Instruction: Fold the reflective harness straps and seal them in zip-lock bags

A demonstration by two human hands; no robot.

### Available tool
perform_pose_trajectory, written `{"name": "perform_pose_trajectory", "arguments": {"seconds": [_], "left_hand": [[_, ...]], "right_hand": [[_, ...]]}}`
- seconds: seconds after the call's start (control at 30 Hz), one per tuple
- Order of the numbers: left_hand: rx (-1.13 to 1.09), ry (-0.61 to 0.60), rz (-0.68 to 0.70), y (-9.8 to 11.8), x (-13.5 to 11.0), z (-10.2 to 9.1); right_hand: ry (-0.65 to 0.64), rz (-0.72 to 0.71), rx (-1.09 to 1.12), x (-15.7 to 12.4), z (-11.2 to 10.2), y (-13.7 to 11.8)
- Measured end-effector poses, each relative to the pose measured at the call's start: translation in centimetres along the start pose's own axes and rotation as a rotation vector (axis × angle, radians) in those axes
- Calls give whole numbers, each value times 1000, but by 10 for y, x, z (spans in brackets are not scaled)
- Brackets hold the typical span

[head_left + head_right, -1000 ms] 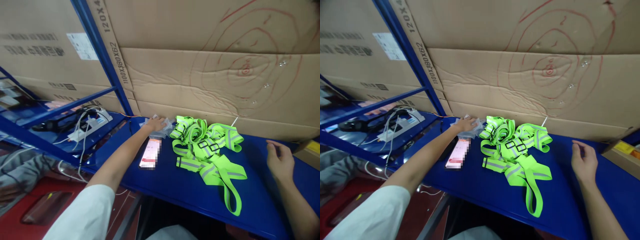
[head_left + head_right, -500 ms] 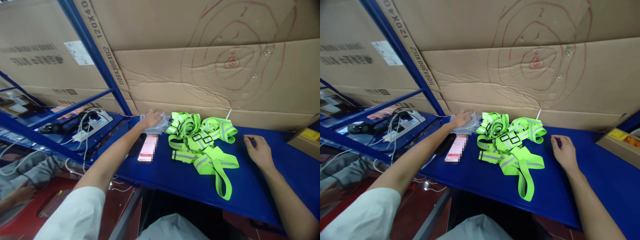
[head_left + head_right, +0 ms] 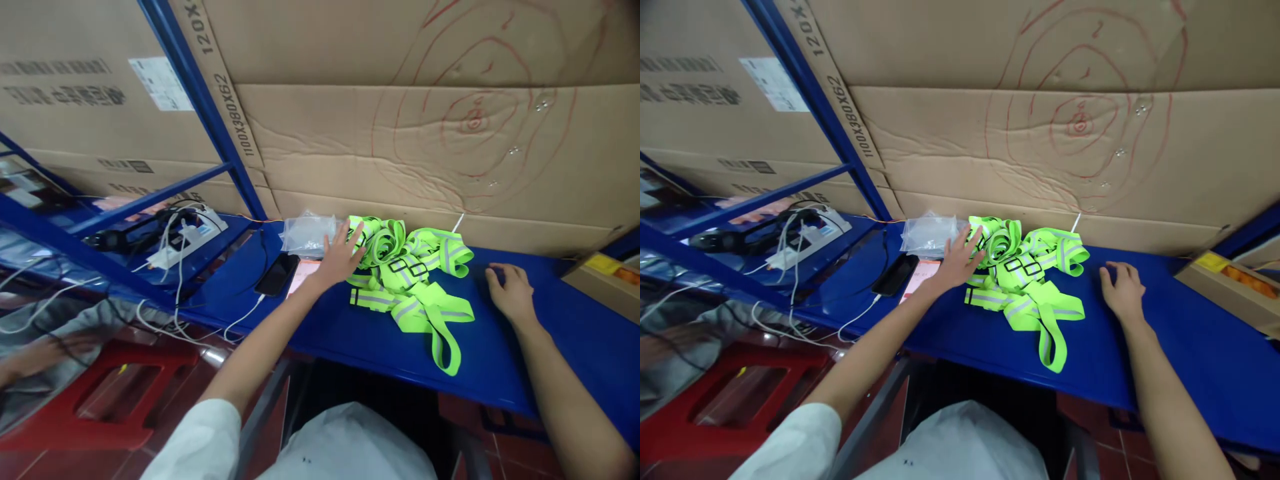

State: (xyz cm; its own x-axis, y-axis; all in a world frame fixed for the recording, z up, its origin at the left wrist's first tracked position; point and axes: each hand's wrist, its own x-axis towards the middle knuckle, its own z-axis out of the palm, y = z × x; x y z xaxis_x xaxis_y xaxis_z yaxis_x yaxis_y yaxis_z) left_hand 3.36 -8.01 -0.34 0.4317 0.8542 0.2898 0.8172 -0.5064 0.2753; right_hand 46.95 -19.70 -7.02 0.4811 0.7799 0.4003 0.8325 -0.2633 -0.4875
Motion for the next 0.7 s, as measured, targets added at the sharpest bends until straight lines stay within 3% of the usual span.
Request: {"name": "perform_pose_trajectory", "arguments": {"seconds": [0.13, 0.27, 0.7], "left_hand": [[-97, 10, 42, 31, -19, 30], [-160, 0, 95, 36, -28, 47], [-289, -24, 96, 31, -30, 50]], "right_hand": [[-25, 87, -54, -4, -5, -4], [-85, 127, -72, -8, -6, -8], [-225, 138, -78, -12, -11, -14]]}}
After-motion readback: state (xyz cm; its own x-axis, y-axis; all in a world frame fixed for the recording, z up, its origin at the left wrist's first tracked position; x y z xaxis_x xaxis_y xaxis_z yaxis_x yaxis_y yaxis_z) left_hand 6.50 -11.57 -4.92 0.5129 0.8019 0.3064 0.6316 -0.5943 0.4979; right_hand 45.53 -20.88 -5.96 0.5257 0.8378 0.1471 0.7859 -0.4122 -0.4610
